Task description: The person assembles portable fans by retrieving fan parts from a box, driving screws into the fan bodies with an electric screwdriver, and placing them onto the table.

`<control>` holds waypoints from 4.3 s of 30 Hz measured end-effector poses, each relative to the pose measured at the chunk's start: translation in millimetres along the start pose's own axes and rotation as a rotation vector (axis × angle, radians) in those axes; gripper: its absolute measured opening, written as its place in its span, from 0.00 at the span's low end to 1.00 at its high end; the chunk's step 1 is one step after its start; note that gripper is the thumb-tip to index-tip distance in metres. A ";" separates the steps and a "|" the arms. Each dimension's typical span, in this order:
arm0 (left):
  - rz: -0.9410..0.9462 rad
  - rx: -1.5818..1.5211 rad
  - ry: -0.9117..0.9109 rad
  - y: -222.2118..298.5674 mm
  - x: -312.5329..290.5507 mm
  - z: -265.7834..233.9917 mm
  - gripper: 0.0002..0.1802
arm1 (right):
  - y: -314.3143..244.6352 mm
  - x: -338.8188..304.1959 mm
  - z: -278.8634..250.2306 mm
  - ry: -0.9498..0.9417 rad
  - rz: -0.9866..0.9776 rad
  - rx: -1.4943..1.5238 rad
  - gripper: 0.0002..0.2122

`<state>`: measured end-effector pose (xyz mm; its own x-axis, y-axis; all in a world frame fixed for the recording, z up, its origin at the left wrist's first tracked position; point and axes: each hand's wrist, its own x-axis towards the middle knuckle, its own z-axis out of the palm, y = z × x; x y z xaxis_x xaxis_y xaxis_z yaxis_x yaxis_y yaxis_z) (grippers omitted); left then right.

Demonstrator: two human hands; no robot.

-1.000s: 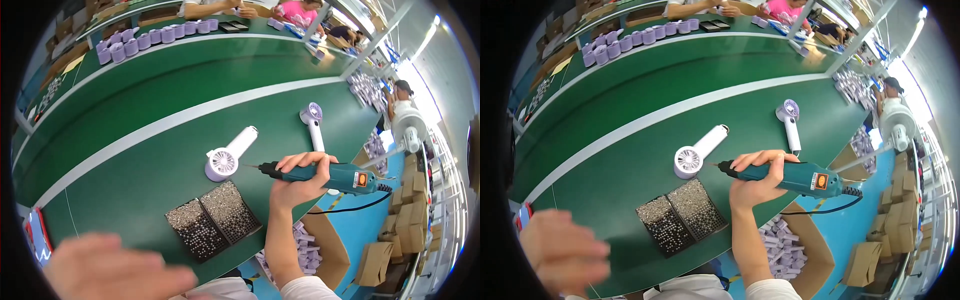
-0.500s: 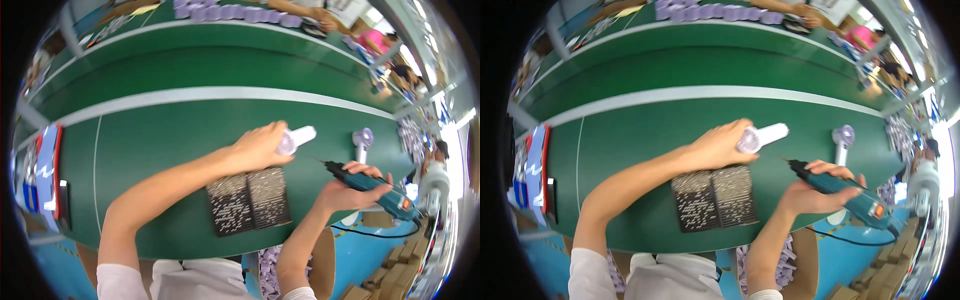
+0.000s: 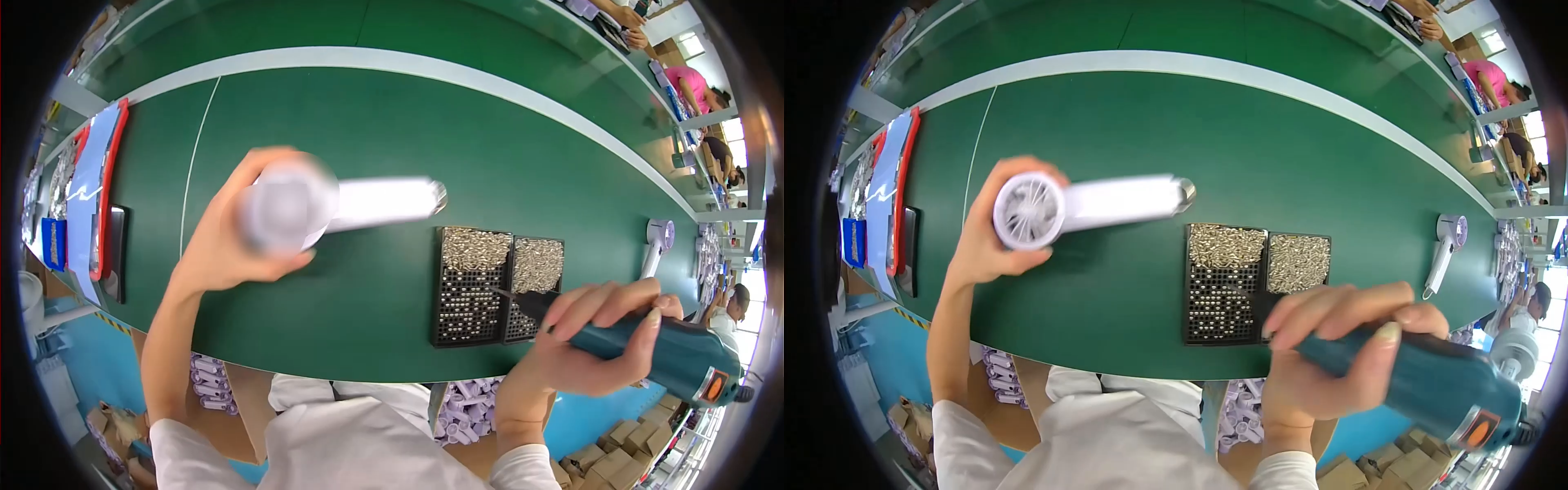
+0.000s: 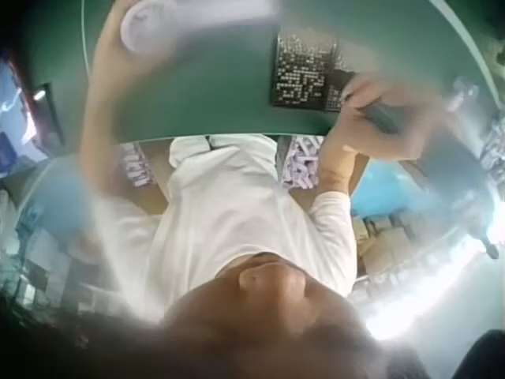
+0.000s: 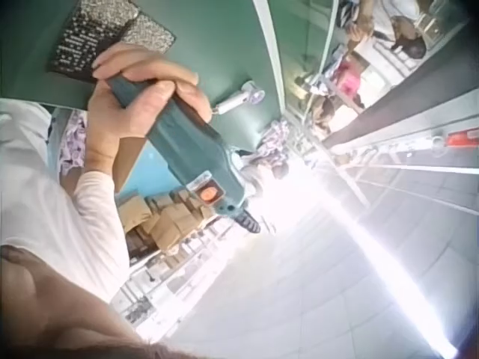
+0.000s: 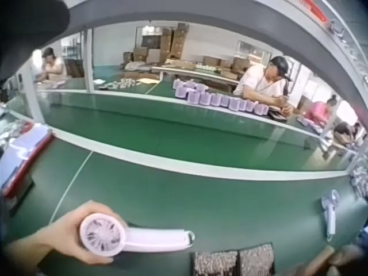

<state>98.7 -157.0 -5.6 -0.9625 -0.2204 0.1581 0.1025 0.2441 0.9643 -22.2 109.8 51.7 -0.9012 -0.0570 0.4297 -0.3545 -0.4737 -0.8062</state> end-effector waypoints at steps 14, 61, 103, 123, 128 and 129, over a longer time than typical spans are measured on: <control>-0.059 -0.097 -0.257 -31.8 -39.8 -24.8 0.51 | 26.1 -22.5 26.6 -0.075 -0.002 -0.273 0.10; 0.118 0.178 -0.260 -31.6 -29.8 6.7 0.45 | 25.9 -26.0 19.5 -0.340 -0.032 -0.062 0.14; 0.040 0.656 0.026 30.8 -20.8 44.4 0.42 | 25.8 -21.5 -0.5 -0.164 0.095 -0.256 0.14; 0.008 0.829 -0.080 17.5 -62.4 60.3 0.34 | -1.4 -27.0 37.9 -0.245 -0.259 0.093 0.13; 0.003 0.788 -0.063 16.5 -65.0 67.6 0.39 | -9.0 -39.6 57.5 -0.260 -0.134 0.068 0.14; 0.007 0.779 -0.064 15.1 -64.6 68.4 0.39 | -8.2 -41.6 55.9 -0.327 -0.126 0.010 0.14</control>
<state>145.2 -74.5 -15.7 -0.9775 -0.1671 0.1287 -0.0740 0.8430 0.5327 32.1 66.9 63.2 -0.7223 -0.2753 0.6344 -0.4538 -0.5036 -0.7352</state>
